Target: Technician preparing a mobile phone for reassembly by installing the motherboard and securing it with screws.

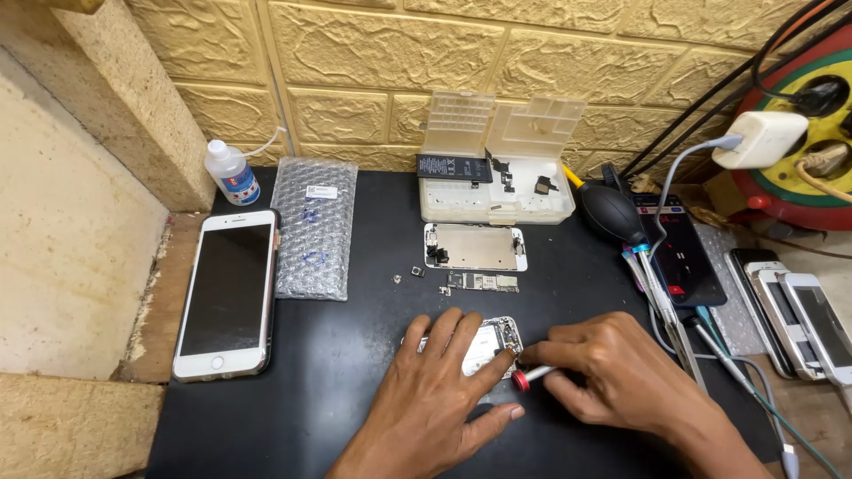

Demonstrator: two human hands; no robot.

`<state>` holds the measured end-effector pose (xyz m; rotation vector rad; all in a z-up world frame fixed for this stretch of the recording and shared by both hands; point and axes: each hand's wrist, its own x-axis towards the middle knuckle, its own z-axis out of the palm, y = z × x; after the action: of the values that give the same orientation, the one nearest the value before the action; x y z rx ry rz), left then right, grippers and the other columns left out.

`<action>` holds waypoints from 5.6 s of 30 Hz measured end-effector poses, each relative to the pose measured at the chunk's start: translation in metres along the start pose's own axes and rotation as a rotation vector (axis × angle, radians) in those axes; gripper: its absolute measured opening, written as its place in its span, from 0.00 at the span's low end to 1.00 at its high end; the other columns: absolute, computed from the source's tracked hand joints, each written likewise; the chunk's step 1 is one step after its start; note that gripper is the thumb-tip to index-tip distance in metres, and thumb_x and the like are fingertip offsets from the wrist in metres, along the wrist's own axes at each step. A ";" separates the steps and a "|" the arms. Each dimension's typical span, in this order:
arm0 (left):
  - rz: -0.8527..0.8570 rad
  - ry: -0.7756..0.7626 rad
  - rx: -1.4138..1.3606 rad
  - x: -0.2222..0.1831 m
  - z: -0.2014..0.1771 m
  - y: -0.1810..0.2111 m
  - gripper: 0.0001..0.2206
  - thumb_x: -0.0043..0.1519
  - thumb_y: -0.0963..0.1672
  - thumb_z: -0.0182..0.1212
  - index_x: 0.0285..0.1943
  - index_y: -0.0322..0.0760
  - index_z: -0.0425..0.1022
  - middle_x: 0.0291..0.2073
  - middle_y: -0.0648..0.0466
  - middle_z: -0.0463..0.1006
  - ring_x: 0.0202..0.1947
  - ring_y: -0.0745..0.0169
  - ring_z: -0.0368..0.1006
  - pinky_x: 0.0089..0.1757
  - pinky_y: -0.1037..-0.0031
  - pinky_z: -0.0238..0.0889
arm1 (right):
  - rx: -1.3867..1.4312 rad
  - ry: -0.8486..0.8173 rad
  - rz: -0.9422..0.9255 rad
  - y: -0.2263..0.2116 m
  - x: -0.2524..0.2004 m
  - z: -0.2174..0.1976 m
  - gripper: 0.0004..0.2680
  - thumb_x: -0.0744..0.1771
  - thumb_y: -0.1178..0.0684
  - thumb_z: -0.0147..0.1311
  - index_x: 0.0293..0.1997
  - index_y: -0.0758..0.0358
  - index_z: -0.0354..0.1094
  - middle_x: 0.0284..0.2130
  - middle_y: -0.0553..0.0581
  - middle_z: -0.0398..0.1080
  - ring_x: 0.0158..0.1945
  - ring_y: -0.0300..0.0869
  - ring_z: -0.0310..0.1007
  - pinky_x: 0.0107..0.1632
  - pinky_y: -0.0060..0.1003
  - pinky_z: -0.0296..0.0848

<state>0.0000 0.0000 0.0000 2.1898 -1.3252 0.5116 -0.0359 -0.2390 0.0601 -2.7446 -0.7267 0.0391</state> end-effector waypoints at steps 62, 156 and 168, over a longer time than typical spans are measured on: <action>-0.012 -0.033 -0.026 -0.001 0.002 0.000 0.25 0.66 0.57 0.56 0.60 0.38 0.73 0.55 0.40 0.69 0.57 0.38 0.63 0.51 0.51 0.56 | 0.037 0.148 -0.056 0.008 0.001 0.012 0.11 0.61 0.59 0.52 0.43 0.55 0.79 0.21 0.48 0.76 0.17 0.46 0.72 0.22 0.42 0.64; -0.008 -0.018 0.083 -0.005 0.010 0.007 0.30 0.67 0.61 0.50 0.66 0.38 0.72 0.56 0.43 0.70 0.58 0.39 0.62 0.54 0.48 0.53 | 0.410 0.253 0.509 0.038 -0.016 -0.018 0.06 0.65 0.50 0.56 0.41 0.54 0.75 0.28 0.45 0.68 0.30 0.33 0.61 0.34 0.32 0.60; -0.329 -0.108 0.001 -0.042 -0.004 -0.003 0.29 0.66 0.57 0.55 0.69 0.39 0.65 0.63 0.49 0.68 0.62 0.46 0.59 0.53 0.55 0.52 | -0.106 -0.097 1.004 0.040 -0.016 -0.037 0.08 0.68 0.42 0.49 0.45 0.43 0.75 0.40 0.44 0.82 0.52 0.50 0.78 0.49 0.48 0.73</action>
<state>-0.0168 0.0326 -0.0214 2.4014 -0.9851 0.2714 -0.0269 -0.2905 0.0832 -2.9093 0.6955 0.3494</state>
